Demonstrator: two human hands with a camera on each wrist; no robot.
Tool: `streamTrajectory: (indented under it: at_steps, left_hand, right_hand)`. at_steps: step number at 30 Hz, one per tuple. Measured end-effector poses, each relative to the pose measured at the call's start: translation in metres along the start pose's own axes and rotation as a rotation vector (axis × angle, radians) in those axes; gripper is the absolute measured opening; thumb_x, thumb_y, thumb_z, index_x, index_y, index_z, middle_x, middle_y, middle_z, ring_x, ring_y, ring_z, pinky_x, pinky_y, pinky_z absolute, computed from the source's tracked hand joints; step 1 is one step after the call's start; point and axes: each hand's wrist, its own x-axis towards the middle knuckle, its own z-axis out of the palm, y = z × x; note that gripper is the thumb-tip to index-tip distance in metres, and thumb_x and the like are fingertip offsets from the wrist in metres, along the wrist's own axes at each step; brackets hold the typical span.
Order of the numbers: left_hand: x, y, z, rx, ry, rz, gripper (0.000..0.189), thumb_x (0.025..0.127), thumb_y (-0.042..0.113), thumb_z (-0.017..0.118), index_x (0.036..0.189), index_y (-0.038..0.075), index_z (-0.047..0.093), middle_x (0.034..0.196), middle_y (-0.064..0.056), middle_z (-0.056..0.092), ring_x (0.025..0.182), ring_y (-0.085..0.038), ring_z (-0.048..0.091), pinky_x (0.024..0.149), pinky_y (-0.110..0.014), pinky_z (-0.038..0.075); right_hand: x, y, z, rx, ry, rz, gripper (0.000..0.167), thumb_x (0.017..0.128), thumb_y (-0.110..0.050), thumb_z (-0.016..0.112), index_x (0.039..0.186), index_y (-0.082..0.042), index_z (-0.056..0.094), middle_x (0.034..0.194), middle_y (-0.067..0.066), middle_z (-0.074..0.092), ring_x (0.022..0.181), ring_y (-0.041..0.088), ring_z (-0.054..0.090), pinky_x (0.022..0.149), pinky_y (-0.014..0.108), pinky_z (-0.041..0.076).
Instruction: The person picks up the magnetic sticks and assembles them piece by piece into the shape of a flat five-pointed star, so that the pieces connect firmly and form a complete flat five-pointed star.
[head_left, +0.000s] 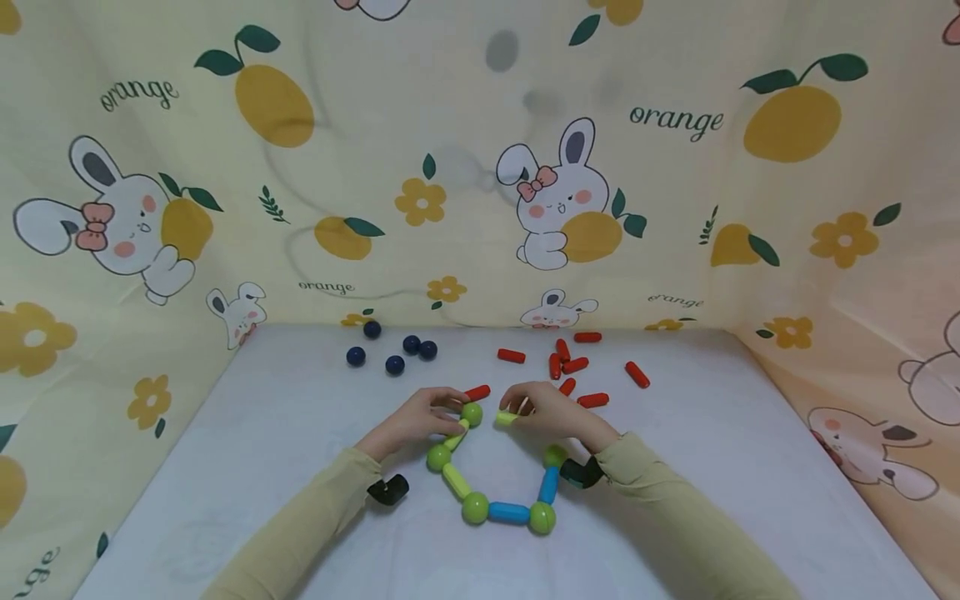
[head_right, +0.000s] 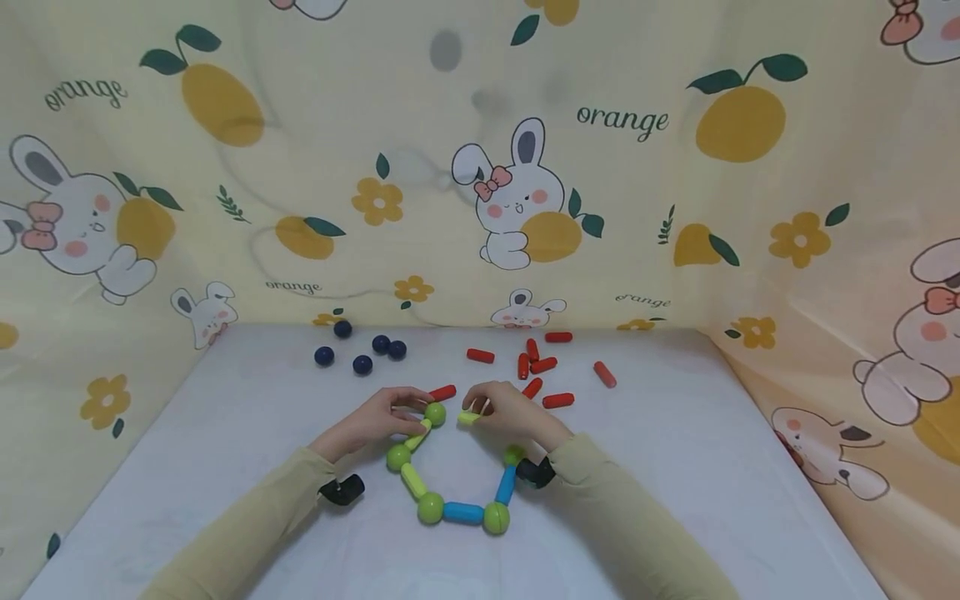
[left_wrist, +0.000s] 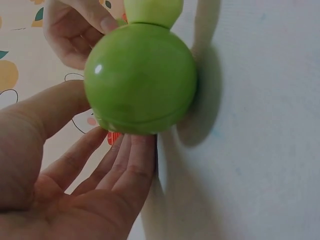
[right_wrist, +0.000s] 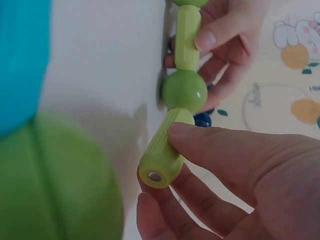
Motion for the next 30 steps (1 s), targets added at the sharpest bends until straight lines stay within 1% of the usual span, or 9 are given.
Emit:
streamTrajectory:
  at_steps: [3, 6, 11, 14, 17, 20, 24, 27, 30]
  left_hand:
    - [-0.001, 0.000, 0.000, 0.001, -0.002, 0.005, 0.045, 0.080, 0.019, 0.079, 0.122, 0.018, 0.062, 0.117, -0.001, 0.063, 0.102, -0.019, 0.062, 0.090, -0.040, 0.050]
    - [-0.001, 0.000, -0.001, 0.003, -0.004, 0.017, 0.045, 0.081, 0.019, 0.079, 0.122, 0.018, 0.062, 0.116, -0.001, 0.063, 0.099, -0.018, 0.063, 0.089, -0.040, 0.051]
    - [-0.001, 0.000, -0.001, -0.001, -0.009, 0.017, 0.044, 0.081, 0.020, 0.078, 0.122, 0.018, 0.062, 0.118, 0.001, 0.062, 0.104, -0.019, 0.061, 0.091, -0.040, 0.049]
    - [-0.001, 0.003, 0.000, 0.021, -0.015, 0.008, 0.043, 0.081, 0.021, 0.078, 0.121, 0.018, 0.063, 0.118, 0.002, 0.062, 0.108, -0.019, 0.058, 0.092, -0.041, 0.048]
    - [0.001, 0.008, 0.001, 0.050, -0.020, 0.004, 0.039, 0.082, 0.023, 0.076, 0.120, 0.018, 0.064, 0.115, 0.001, 0.062, 0.105, -0.020, 0.057, 0.088, -0.040, 0.050]
    - [0.005, 0.013, 0.003, 0.074, -0.019, -0.002, 0.035, 0.084, 0.025, 0.075, 0.117, 0.018, 0.067, 0.110, -0.001, 0.062, 0.096, -0.021, 0.059, 0.080, -0.035, 0.052]
    - [0.011, 0.013, 0.005, 0.114, 0.000, -0.009, 0.033, 0.084, 0.026, 0.075, 0.114, 0.017, 0.069, 0.104, -0.001, 0.063, 0.089, -0.020, 0.057, 0.074, -0.030, 0.052]
    - [0.013, 0.012, 0.006, 0.138, 0.014, -0.015, 0.033, 0.083, 0.027, 0.076, 0.113, 0.017, 0.069, 0.103, 0.000, 0.063, 0.092, -0.019, 0.055, 0.075, -0.030, 0.051]
    - [0.012, 0.012, 0.005, 0.145, 0.021, -0.012, 0.033, 0.083, 0.028, 0.076, 0.113, 0.017, 0.069, 0.104, 0.001, 0.063, 0.094, -0.019, 0.055, 0.077, -0.031, 0.050]
  right_hand:
    - [0.008, -0.002, 0.006, 0.002, -0.013, 0.008, 0.020, 0.087, -0.010, 0.070, 0.105, -0.016, 0.066, 0.091, -0.004, 0.062, 0.083, 0.017, 0.058, 0.076, 0.032, 0.052]
    - [0.013, -0.005, 0.009, 0.017, -0.016, 0.005, 0.019, 0.086, -0.010, 0.071, 0.105, -0.013, 0.067, 0.090, -0.003, 0.062, 0.082, 0.017, 0.058, 0.076, 0.030, 0.052]
    - [0.018, -0.007, 0.012, 0.041, -0.010, 0.008, 0.019, 0.085, -0.008, 0.072, 0.104, -0.009, 0.067, 0.089, -0.002, 0.062, 0.082, 0.017, 0.058, 0.075, 0.030, 0.053]
    - [0.019, -0.007, 0.013, 0.044, -0.004, 0.016, 0.019, 0.085, -0.008, 0.072, 0.104, -0.009, 0.067, 0.088, -0.002, 0.062, 0.081, 0.017, 0.058, 0.076, 0.031, 0.053]
    - [0.018, -0.007, 0.013, 0.050, 0.009, 0.026, 0.019, 0.085, -0.008, 0.072, 0.104, -0.010, 0.067, 0.089, -0.002, 0.063, 0.082, 0.017, 0.059, 0.077, 0.031, 0.053]
    - [0.017, -0.006, 0.012, 0.067, 0.014, 0.022, 0.019, 0.086, -0.008, 0.071, 0.104, -0.010, 0.067, 0.089, -0.002, 0.063, 0.083, 0.018, 0.059, 0.076, 0.031, 0.053]
    - [0.014, 0.001, 0.009, 0.098, 0.001, 0.013, 0.021, 0.087, -0.011, 0.071, 0.107, -0.010, 0.066, 0.091, -0.001, 0.063, 0.083, 0.018, 0.060, 0.073, 0.030, 0.054]
    - [0.005, 0.006, 0.003, 0.107, 0.010, 0.014, 0.023, 0.087, -0.015, 0.071, 0.109, -0.009, 0.066, 0.092, -0.001, 0.063, 0.084, 0.017, 0.059, 0.074, 0.030, 0.054]
    - [-0.010, 0.008, -0.006, 0.103, 0.032, 0.028, 0.026, 0.088, -0.018, 0.070, 0.111, -0.007, 0.065, 0.094, 0.000, 0.063, 0.086, 0.018, 0.059, 0.078, 0.034, 0.052]
